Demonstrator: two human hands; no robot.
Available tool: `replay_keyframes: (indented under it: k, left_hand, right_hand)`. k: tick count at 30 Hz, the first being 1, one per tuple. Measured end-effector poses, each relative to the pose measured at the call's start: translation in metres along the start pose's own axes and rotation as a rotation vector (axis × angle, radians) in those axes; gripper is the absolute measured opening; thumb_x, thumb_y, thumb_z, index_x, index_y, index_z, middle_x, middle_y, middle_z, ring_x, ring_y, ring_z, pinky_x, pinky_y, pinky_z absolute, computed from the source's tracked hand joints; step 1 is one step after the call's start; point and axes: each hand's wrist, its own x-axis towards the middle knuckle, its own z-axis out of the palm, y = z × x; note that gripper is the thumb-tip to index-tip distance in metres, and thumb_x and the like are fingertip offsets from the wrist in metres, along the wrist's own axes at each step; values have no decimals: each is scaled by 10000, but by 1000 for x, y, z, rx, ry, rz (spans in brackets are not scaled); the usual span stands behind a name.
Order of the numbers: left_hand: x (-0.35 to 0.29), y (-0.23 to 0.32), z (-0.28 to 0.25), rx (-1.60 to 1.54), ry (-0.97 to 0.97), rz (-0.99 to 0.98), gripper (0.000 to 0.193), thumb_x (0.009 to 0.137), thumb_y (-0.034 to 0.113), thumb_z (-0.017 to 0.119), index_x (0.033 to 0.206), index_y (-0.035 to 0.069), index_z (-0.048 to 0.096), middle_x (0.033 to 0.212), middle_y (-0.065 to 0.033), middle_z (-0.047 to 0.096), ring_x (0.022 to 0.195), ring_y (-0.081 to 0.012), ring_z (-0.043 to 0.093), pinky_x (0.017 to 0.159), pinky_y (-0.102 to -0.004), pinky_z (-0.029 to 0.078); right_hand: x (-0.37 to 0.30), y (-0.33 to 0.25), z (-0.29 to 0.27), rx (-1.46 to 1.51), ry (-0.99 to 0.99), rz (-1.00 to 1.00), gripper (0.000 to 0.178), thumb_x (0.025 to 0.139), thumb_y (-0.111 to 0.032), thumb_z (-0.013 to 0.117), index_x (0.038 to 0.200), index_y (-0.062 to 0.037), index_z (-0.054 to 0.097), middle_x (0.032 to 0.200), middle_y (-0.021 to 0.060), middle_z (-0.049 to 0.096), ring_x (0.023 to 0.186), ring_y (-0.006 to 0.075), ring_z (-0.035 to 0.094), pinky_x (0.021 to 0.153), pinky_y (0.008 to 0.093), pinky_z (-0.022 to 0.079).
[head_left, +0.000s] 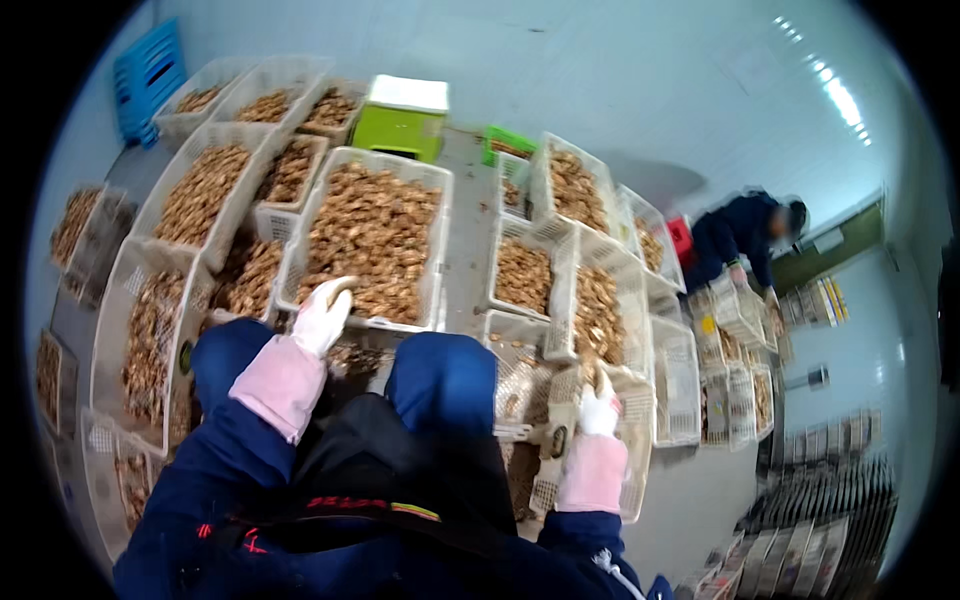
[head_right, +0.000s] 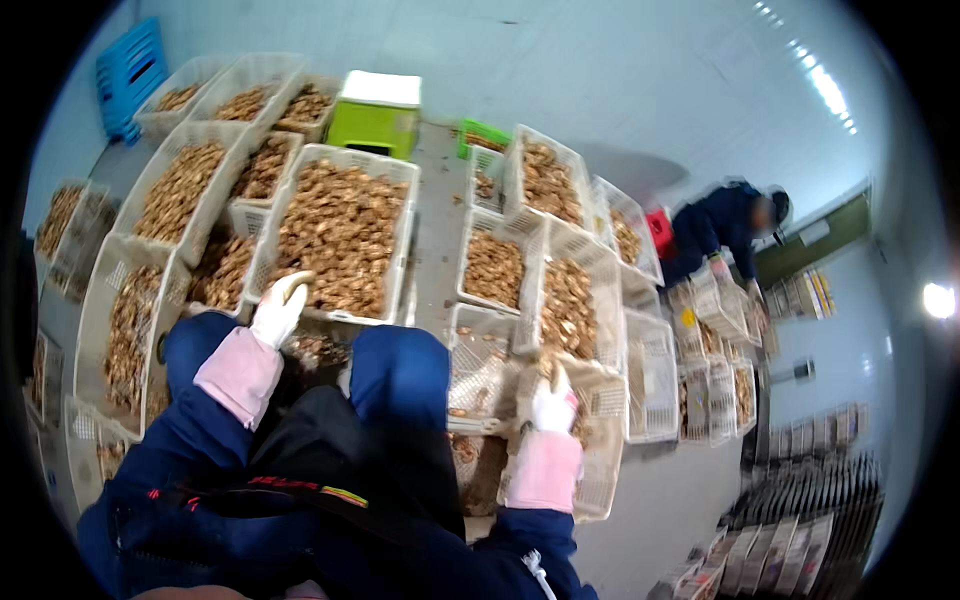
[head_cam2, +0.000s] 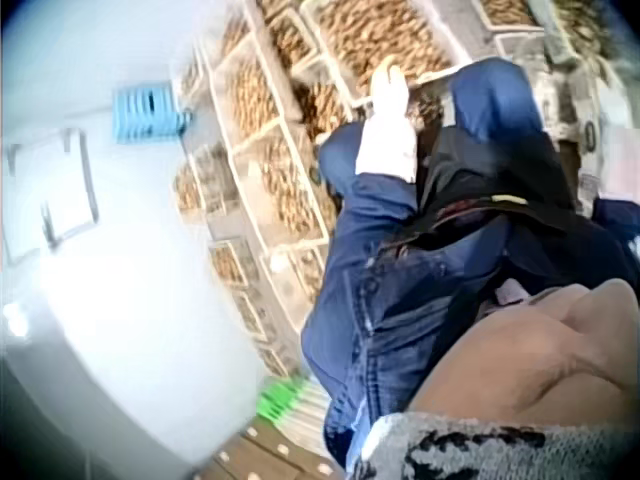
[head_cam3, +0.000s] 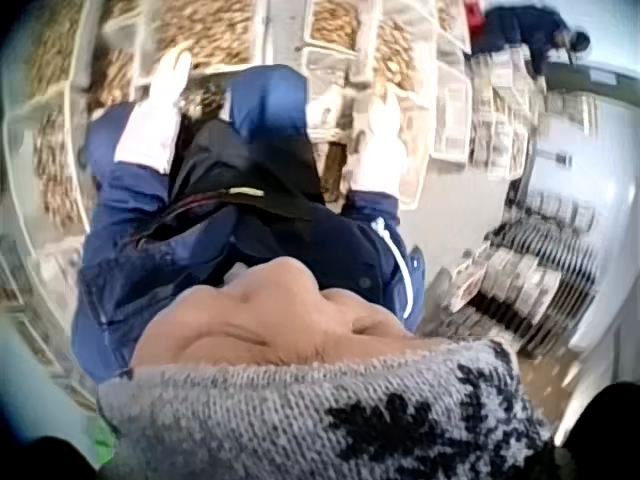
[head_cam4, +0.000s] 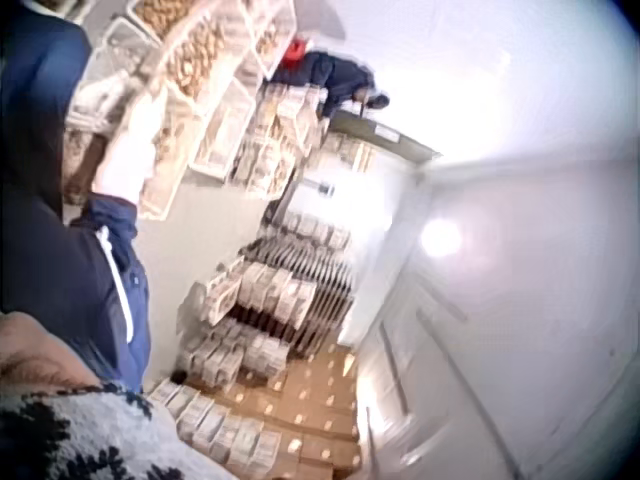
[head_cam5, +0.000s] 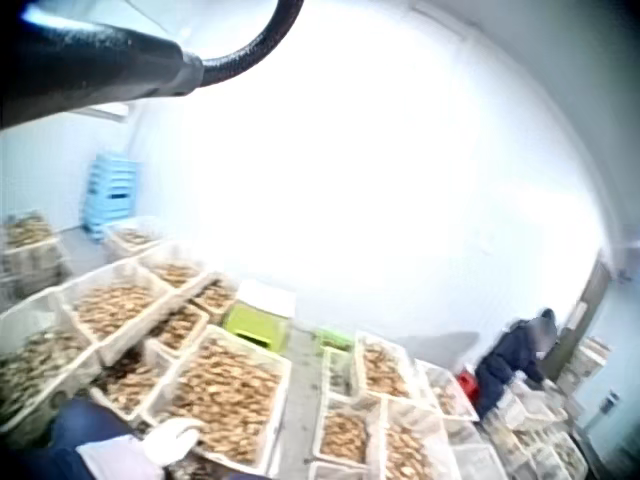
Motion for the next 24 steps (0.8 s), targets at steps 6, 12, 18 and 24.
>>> replay_keyframes:
  k: [6,12,18,24]
  left_hand:
    - [46,65,-50,-455,48,-52,401,1013,242,525,1313,-24,533,1217,-98,621,1121,-172,578,985,-304,449]
    - [89,22,-98,-939,224,-89,478,970,264,587,1331,-33,486,1206,-108,606,1104,-202,587,994,-318,446]
    - [103,-5,-86,-942,296,-219,457,972,200,580,1335,-58,477,1111,-112,598,993,-178,580,902,-300,494]
    - [108,18,-95,-772,303,-323,395,1010,161,488,1341,-51,465,1217,-131,601,1051,-144,595,857,-235,470]
  right_hand:
    - [3,124,-38,-292,76,54,666,832,-61,636,1442,27,387,1404,256,475,1318,372,454,1117,408,359]
    - [63,-94,28,168,-168,-348,478,910,-83,531,1374,29,494,1283,227,595,1200,298,579,1039,359,448]
    - [72,-246,199,19,-638,-828,413,900,-203,591,1288,-60,589,1208,201,634,1142,356,591,1007,404,455]
    - [33,-315,360,-341,-790,-888,508,870,-324,648,1335,-142,550,1284,153,581,1165,328,574,991,413,461]
